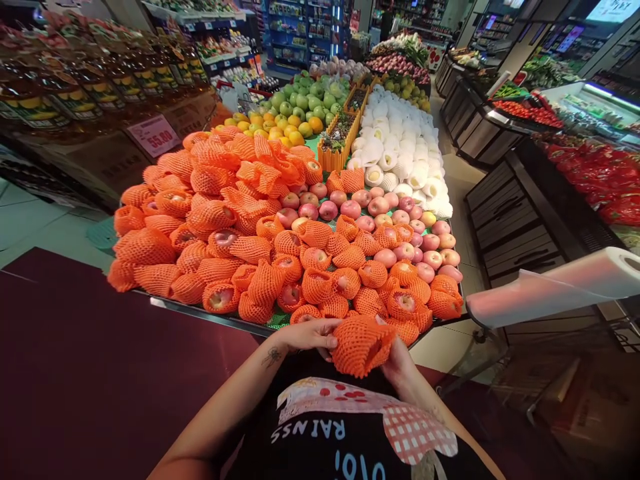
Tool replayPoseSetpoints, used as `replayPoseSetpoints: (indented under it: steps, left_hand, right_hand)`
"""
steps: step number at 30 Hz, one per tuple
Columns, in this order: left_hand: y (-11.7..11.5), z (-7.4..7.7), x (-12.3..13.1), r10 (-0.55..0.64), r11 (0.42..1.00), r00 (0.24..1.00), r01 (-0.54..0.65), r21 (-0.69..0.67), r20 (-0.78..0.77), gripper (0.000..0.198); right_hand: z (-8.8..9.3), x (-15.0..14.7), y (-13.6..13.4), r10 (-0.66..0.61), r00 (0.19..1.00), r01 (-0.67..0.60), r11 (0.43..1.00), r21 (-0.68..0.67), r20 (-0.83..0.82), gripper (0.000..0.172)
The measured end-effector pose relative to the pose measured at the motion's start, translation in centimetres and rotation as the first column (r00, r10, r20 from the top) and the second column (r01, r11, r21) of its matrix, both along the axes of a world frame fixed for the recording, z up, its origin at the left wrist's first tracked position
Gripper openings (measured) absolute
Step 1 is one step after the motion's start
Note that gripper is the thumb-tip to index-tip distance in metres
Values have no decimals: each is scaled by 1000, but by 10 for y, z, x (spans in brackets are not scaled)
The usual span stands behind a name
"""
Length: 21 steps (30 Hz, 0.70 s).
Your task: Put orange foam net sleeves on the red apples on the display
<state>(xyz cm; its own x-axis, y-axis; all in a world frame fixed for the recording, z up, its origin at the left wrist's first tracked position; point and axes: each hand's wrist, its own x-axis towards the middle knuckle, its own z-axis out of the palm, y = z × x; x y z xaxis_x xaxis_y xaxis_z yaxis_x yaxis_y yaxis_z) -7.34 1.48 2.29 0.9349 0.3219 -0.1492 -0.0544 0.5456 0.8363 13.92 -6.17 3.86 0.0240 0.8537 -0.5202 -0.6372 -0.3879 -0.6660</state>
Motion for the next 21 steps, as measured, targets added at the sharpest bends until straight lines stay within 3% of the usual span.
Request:
replayPoseSetpoints:
  steps: [5,10,13,17,21]
  left_hand:
    - [1,-1,-11,-13,989,999,19,144,-39,71]
    - [3,-5,-12,77,957,997,-80,278,19,59]
    - [0,-11,-6,141,964,984,-161,211,107,72]
    - [-8,-26,1,316,943,925,-331,38,209,90]
    - [-11,-47,6,424,901,877,-383,-203,228,91]
  right_hand:
    - [1,-1,0,-26,999,28,999,-41,36,26]
    - [4,2,4,45,999,-43,995,-86,19,36]
    - [13,2,10,78,994,-75,996,-40,76,33]
    - [34,4,17,60,992,-67,996,67,109,27]
    - [53,7,18,256,966,-258,958,121,36,36]
